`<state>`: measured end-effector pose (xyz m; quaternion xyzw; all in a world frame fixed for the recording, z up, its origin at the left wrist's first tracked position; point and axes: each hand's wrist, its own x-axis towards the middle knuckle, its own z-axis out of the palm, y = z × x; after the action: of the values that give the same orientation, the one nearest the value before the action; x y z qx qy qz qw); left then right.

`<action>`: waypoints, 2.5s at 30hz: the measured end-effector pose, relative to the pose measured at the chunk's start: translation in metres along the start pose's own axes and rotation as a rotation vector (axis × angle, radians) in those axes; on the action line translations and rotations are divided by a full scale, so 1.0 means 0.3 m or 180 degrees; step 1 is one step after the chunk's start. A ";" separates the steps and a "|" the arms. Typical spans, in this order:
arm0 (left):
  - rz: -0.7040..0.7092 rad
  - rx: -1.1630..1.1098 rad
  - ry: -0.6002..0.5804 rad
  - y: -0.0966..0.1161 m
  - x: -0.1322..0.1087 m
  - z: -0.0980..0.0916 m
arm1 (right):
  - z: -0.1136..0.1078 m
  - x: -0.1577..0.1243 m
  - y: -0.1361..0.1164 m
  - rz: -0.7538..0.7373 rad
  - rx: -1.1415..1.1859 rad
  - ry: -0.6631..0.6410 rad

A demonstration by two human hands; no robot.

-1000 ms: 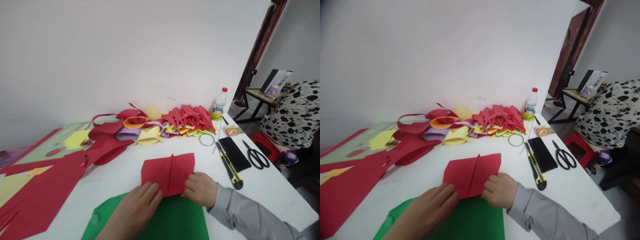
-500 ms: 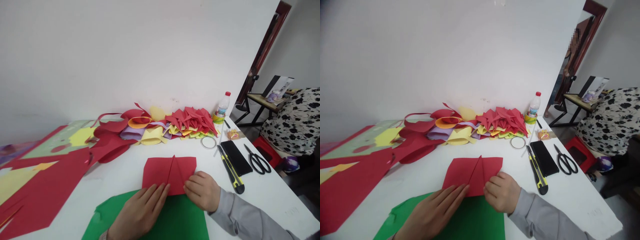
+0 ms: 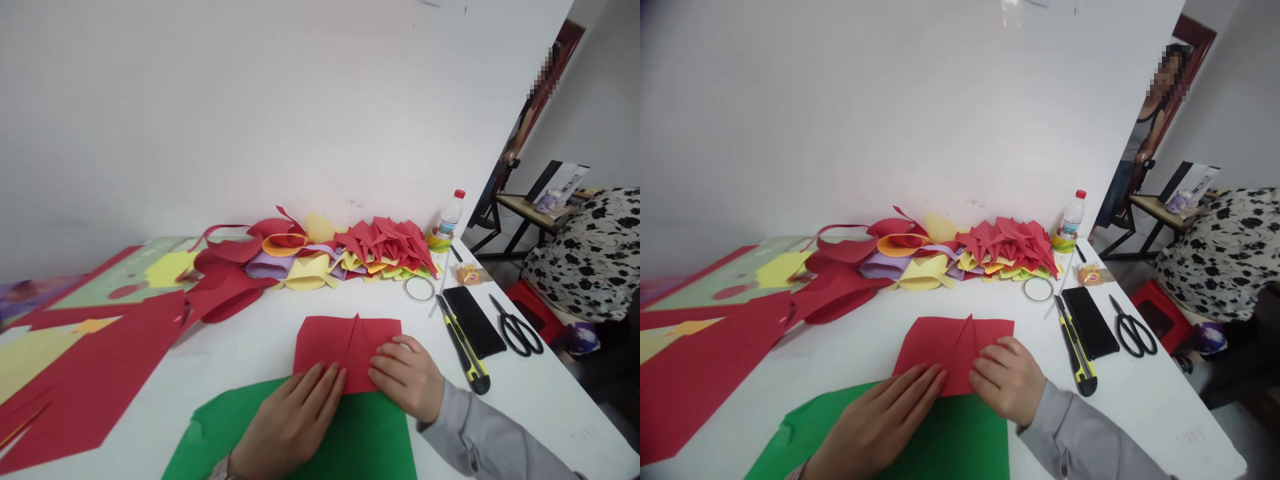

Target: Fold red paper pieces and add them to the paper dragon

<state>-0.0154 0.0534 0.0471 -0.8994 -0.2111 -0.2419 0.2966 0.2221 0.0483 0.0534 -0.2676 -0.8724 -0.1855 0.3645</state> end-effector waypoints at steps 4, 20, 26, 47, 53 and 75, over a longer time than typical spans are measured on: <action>-0.0027 -0.0100 0.0055 -0.023 -0.018 -0.001 | -0.002 -0.004 -0.001 0.0144 0.0009 0.0008; -0.1584 -0.0828 0.0577 -0.116 -0.051 0.070 | -0.012 0.010 -0.074 -0.0612 0.0107 -0.0008; -0.2533 -0.2541 0.0486 -0.117 -0.067 0.070 | 0.017 -0.011 -0.134 -0.0454 0.0411 0.0161; -0.4570 -0.5143 0.0203 -0.118 -0.013 -0.047 | -0.003 -0.037 -0.021 0.2464 0.3019 0.0346; -0.5014 -0.5926 -0.0497 -0.112 0.039 -0.092 | 0.038 -0.022 -0.022 0.3617 0.4424 0.0422; -0.0868 -0.1577 -0.0620 0.021 -0.008 -0.010 | -0.017 -0.011 0.018 0.2934 0.1175 -0.1722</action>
<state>-0.0151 0.0464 0.0451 -0.9267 -0.2919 -0.2362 0.0112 0.2301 0.0490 0.0551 -0.5908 -0.7456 0.2238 0.2119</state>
